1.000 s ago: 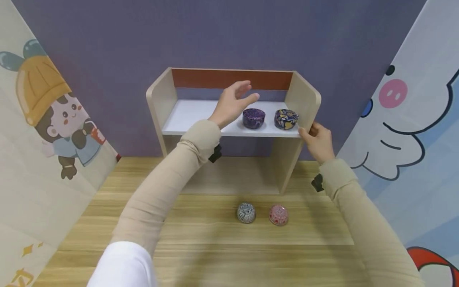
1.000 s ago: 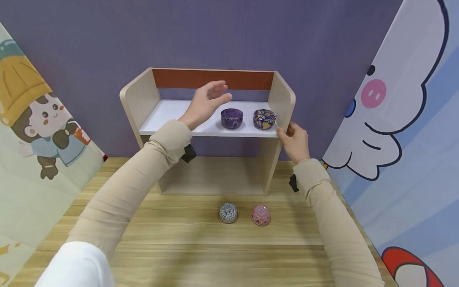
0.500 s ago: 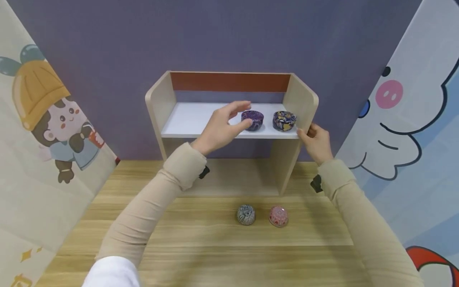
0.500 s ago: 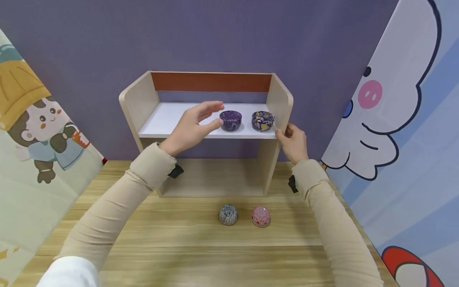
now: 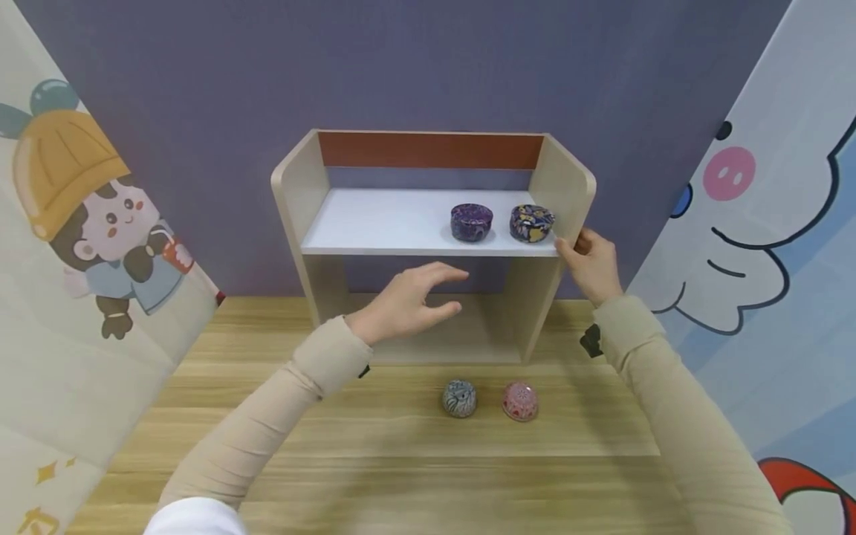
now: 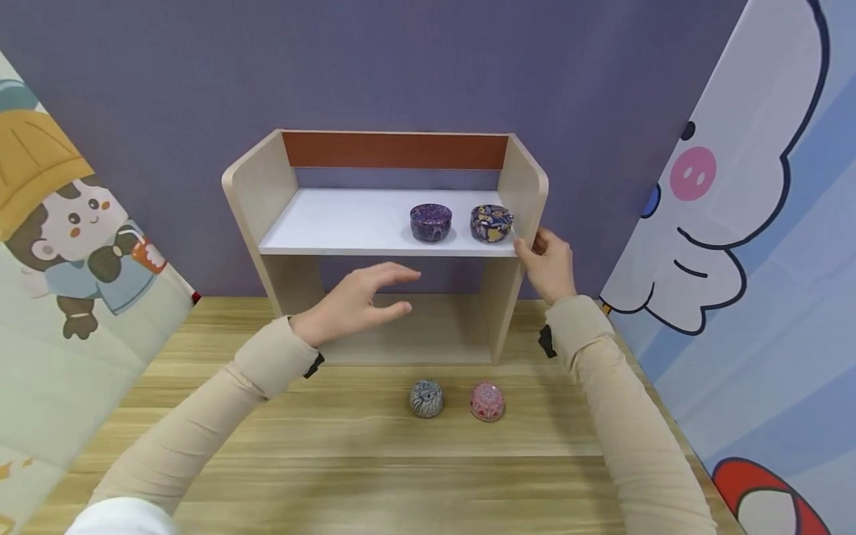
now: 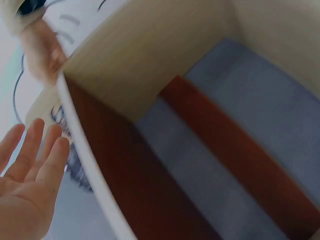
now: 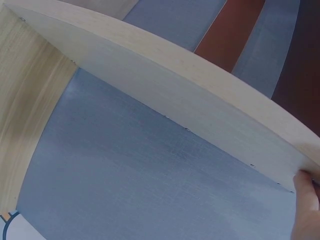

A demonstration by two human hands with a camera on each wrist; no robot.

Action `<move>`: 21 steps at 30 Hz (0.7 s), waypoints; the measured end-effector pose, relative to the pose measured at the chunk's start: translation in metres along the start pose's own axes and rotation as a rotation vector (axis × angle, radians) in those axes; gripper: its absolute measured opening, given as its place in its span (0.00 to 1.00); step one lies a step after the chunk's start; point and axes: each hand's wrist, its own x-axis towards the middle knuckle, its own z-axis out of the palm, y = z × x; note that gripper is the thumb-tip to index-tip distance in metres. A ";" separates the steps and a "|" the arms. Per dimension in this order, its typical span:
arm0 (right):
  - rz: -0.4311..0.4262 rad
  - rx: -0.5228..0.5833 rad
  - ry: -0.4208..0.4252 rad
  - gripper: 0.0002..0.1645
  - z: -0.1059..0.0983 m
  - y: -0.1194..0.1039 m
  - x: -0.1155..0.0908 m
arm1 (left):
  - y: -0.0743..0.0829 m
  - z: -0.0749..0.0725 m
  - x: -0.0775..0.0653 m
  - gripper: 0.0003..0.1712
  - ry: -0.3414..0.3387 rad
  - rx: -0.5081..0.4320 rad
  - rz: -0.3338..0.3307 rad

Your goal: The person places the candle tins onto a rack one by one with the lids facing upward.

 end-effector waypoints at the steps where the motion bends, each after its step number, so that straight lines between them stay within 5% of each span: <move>1: 0.000 -0.001 -0.001 0.30 0.000 0.000 0.000 | -0.001 0.004 -0.003 0.26 -0.021 0.016 0.008; 11: 0.002 0.025 -0.007 0.30 0.001 -0.001 0.000 | -0.008 0.038 -0.026 0.25 -0.171 0.121 0.034; 21: -0.006 0.014 0.005 0.29 0.001 -0.002 0.000 | -0.016 0.074 -0.046 0.24 -0.255 0.252 0.189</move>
